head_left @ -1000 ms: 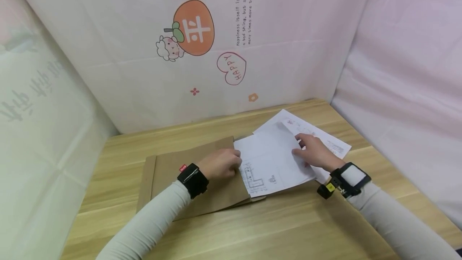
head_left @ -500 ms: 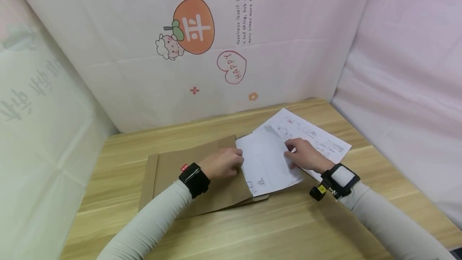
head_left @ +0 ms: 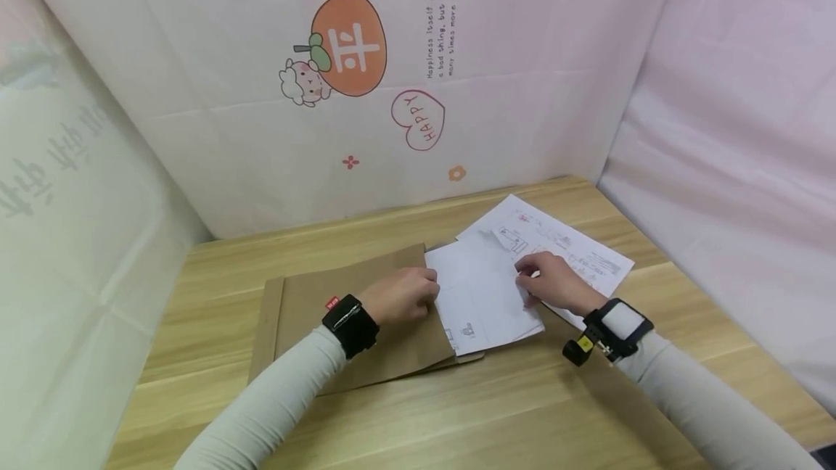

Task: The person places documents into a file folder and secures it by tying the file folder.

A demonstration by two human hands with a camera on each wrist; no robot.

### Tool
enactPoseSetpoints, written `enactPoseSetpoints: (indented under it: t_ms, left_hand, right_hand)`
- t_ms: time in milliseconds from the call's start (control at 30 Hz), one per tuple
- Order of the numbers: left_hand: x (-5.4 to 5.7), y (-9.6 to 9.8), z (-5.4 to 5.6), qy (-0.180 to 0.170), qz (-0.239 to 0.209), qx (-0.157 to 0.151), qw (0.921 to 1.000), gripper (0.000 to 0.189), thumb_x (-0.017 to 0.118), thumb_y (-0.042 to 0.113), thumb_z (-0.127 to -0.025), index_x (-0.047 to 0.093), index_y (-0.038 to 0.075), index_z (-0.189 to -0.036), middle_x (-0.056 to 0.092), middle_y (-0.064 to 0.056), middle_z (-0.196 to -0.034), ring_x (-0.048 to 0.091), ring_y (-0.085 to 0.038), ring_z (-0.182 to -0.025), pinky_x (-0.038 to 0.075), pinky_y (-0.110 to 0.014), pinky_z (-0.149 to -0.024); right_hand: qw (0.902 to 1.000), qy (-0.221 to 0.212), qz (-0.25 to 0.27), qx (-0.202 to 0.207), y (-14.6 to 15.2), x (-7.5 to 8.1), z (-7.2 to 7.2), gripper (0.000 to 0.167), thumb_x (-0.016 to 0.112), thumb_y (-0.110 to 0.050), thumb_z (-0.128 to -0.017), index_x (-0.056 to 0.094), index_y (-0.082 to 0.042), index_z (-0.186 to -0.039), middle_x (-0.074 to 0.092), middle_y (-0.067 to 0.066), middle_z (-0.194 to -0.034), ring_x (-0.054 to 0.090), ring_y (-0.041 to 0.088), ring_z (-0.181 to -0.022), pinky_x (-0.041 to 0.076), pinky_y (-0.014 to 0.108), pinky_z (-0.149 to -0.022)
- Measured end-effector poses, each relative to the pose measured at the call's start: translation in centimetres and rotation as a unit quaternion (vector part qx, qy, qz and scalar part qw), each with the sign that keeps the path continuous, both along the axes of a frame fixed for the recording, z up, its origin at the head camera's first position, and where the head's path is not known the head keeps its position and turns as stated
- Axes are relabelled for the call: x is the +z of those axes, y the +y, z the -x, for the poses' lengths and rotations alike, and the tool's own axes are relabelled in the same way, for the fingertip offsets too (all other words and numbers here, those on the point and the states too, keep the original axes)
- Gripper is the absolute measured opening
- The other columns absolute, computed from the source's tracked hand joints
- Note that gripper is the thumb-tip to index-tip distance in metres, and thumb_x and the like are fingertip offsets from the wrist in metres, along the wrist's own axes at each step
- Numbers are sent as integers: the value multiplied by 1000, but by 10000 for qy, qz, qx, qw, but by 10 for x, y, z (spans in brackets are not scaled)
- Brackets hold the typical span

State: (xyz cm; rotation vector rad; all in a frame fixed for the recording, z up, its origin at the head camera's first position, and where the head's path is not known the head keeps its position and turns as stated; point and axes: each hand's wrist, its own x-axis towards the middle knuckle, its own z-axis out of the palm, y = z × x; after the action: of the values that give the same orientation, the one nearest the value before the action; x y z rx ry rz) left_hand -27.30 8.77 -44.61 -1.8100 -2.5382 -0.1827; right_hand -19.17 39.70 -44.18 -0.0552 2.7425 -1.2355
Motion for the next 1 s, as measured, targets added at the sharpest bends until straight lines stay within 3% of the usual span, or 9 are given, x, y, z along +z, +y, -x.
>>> enactPoseSetpoints:
  t_ms: [300,767,1000]
  left_hand:
    - [5,1,-2,106,-74,-87,9999,24,73,0,-82,61,19,-75,47,4,-81,46,-10,-72,38,-20,-66]
    - [7,2,-2,4,-203,-9,9998,27,70,-2,-81,58,19,-69,45,5,-77,44,-9,-69,37,-20,-62]
    - [11,3,-6,-5,-195,28,9998,27,69,-2,-81,57,19,-69,44,5,-77,42,-9,-69,35,-20,-61]
  right_hand:
    - [9975,-217,665,96,-15,-5,2,34,59,1,-97,58,16,-128,66,23,-106,70,23,-67,62,41,-67]
    - [9913,-484,1196,243,-33,-9,4,23,59,-1,-99,62,10,-119,66,19,-98,71,33,-71,61,49,-72]
    - [9894,-568,1293,338,-41,-12,5,22,59,-1,-99,62,9,-119,70,17,-94,72,31,-72,62,47,-73]
